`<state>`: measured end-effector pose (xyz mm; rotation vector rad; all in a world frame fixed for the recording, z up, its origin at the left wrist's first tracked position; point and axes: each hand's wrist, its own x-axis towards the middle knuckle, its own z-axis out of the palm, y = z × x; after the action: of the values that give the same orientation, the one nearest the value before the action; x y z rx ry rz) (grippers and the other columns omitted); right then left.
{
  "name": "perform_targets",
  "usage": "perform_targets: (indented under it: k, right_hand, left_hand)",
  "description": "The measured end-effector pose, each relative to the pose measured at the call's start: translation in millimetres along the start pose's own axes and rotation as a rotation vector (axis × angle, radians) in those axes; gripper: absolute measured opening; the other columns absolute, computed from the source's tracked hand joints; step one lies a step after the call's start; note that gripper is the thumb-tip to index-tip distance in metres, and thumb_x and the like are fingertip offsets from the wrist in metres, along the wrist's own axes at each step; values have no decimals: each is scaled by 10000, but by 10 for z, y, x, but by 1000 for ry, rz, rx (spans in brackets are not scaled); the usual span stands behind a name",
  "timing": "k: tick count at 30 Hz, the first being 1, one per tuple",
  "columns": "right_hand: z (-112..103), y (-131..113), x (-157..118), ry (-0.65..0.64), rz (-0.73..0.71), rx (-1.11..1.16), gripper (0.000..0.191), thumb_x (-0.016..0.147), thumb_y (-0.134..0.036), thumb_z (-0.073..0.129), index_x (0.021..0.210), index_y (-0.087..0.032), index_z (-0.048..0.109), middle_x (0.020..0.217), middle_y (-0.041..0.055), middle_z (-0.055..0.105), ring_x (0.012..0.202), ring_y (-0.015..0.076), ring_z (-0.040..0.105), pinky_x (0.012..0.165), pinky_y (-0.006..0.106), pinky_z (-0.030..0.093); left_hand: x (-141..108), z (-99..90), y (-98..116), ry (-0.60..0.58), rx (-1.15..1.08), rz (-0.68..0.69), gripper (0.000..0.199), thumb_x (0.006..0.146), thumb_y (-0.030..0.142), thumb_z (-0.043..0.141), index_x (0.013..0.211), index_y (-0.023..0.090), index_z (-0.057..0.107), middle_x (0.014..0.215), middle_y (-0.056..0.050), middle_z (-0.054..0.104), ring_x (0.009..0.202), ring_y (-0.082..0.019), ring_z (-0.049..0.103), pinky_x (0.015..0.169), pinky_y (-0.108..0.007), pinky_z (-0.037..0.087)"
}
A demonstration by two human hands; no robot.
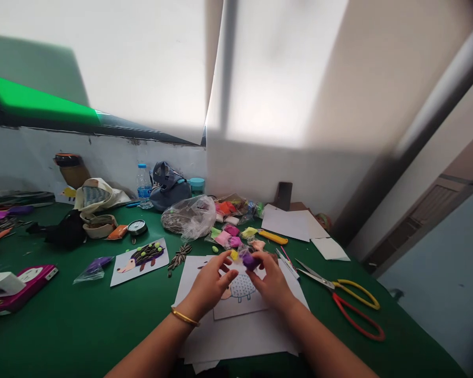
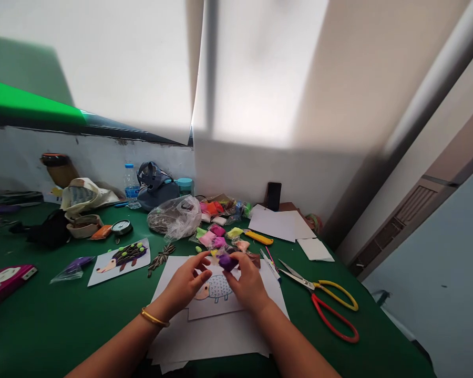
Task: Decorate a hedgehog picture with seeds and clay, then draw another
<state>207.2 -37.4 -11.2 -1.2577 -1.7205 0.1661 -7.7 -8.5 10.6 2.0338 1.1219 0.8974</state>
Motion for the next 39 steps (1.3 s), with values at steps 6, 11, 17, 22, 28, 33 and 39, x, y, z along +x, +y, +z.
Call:
perform_targets:
  k: [6,11,17,22,28,33,39]
  right_hand:
    - [117,-66,-124,-64,-132,127,328,876,-241,639,1193,-255,555,1119,75,662,950,213,643,813,369,561]
    - [140,-117,-137,-51,-139,104,235,890,-213,612,1121,-243,589,1042,73,683,907,216,648,797,376,563]
    - [146,-165,-130,-58,-105,107,221,875,-195,604,1091,-244,596,1021,61,682,892,211,640,803,371,556]
    - [117,-172,-129,-3,-119,156,329,834,-162,608,1145,-263,570,1085,59,655,925,203,636,800,354,562]
    - [105,-200,-134,-7,-90,238,324,847,-188,607,1159,-270,571,1114,62,635,1021,217,624,883,379,555]
    - [66,-171,-139,-37,-26,312,320,879,-314,639,1190,-273,576,1177,85,595,1104,244,585,929,404,537]
    - [80,-361,-149,-56,-41,320,173,910,-321,616,1068,-250,616,1003,51,619,917,202,597,807,340,539]
  left_hand:
    - [18,187,122,22,-129,43,348,944,410,511,1192,206,647,1146,-93,698,1050,-257,629,908,-369,493]
    - [-70,257,174,53,201,120,338,981,343,421,1184,229,667,1056,-91,717,978,-255,638,887,-387,494]
    - [-85,257,158,48,217,158,359,981,358,425,1242,248,646,1078,-87,718,1003,-252,647,905,-378,505]
    - [-62,247,51,101,-108,98,376,981,427,427,1152,221,691,1058,-75,726,903,-212,659,834,-335,528]
    - [-70,245,17,132,-281,11,451,945,526,461,1063,177,720,780,-42,689,652,-165,595,625,-274,494]
    - [-84,213,58,192,-280,9,371,934,481,483,991,183,698,708,-13,632,645,-161,582,627,-266,477]
    - [-165,331,143,205,-118,36,250,946,377,455,810,210,580,736,-14,613,687,-169,571,641,-272,446]
